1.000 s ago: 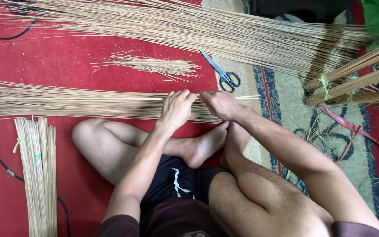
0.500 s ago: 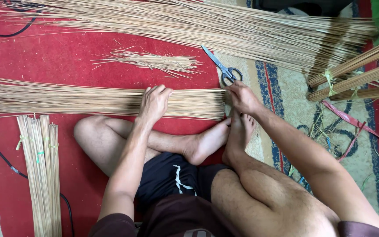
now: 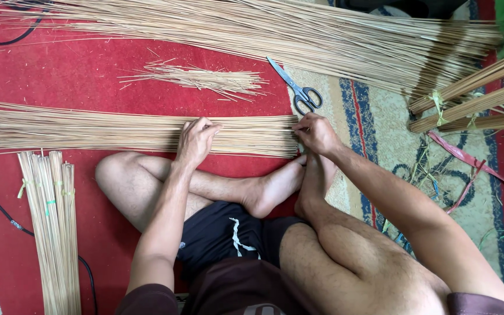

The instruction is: The person sits on the floor and uses scissors to trim thin wooden sticks to a uniform length by measuring them against an existing bundle.

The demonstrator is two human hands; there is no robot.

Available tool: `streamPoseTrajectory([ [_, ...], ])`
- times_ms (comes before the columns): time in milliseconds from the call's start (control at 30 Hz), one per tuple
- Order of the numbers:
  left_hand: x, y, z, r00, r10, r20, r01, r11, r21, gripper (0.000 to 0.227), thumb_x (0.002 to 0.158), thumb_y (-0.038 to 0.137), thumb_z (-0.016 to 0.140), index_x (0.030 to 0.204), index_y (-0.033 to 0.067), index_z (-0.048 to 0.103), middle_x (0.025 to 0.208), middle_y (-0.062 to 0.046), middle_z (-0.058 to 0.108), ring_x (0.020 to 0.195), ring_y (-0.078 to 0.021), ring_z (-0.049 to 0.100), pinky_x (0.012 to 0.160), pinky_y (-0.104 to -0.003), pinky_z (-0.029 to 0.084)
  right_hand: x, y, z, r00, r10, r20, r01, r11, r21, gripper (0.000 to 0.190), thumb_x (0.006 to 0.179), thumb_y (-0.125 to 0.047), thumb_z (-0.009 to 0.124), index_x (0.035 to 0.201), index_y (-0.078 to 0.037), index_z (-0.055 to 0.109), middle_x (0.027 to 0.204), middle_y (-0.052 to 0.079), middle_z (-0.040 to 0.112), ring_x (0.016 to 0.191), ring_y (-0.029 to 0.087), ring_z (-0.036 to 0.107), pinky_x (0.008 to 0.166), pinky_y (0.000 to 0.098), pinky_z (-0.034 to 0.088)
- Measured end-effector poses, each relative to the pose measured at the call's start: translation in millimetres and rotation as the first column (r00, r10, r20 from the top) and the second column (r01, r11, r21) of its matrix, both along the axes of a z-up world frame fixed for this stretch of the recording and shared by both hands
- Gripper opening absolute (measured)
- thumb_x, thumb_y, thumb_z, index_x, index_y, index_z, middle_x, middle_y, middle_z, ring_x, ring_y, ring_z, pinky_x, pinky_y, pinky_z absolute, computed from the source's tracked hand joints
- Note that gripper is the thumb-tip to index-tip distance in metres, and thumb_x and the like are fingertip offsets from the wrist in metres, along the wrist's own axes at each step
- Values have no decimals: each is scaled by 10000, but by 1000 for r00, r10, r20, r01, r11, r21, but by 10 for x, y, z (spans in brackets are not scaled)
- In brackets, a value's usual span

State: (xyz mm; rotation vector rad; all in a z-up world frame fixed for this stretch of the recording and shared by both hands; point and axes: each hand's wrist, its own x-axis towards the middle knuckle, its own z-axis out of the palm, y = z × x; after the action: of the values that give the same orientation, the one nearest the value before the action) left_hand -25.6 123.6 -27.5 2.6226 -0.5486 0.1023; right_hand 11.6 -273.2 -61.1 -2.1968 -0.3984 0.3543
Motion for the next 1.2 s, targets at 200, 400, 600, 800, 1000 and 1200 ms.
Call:
streamPoseTrajectory([
  [200, 3, 28, -8, 999, 3, 37, -5, 999, 35, 159, 950, 132, 695, 1065, 224, 754, 984, -5, 601, 967, -234, 639, 827, -384, 477, -36, 80, 113, 997, 46, 64, -42, 998, -49, 137, 824, -92, 792, 960, -82, 802, 934, 135, 679, 904, 390, 705, 782, 457, 589],
  [400, -23, 34, -176, 995, 14, 102, -22, 997, 74, 254, 927, 186, 725, 1167, 267, 733, 1156, 1, 615, 1181, -248, 573, 967, -433, 440, -59, -41, -123, 992, 17, 124, -9, 998, -65, 265, 784, -169, 830, 1041, -128, 779, 966, 95, 661, 916, 354, 708, 792, 445, 590],
  [600, -76, -31, -278, 990, 87, 110, -93, 995, 47, 342, 968, 212, 701, 1307, 178, 669, 1282, -58, 577, 1275, -293, 526, 1007, -460, 431, -50, -195, -35, 990, -66, 124, 73, 996, -52, 264, 774, -129, 802, 1016, -57, 726, 909, 140, 620, 892, 404, 688, 792, 475, 571],
  [800, -91, -118, -229, 994, 60, 92, -64, 997, 44, 325, 999, 243, 654, 1314, 160, 668, 1353, -91, 578, 1350, -310, 509, 1063, -476, 402, -50, -198, -55, 992, -32, 125, 38, 998, -49, 240, 802, -109, 790, 1031, -63, 735, 919, 128, 648, 903, 377, 703, 800, 444, 578],
  [1000, -117, -129, -276, 994, 76, 84, -80, 996, 39, 347, 993, 254, 659, 1322, 144, 663, 1381, -100, 576, 1353, -314, 516, 1064, -491, 409, -71, -82, 67, 996, -34, 86, 39, 998, -57, 206, 826, -81, 755, 1029, -52, 734, 906, 147, 672, 905, 383, 711, 793, 445, 580],
  [1200, -113, -123, -336, 990, 86, 108, -90, 996, 29, 343, 983, 271, 668, 1298, 136, 672, 1371, -91, 579, 1341, -303, 528, 1059, -478, 415, -46, -46, 168, 999, -22, 42, 25, 998, -54, 167, 832, -60, 739, 997, -30, 737, 856, 183, 677, 875, 396, 711, 767, 448, 585],
])
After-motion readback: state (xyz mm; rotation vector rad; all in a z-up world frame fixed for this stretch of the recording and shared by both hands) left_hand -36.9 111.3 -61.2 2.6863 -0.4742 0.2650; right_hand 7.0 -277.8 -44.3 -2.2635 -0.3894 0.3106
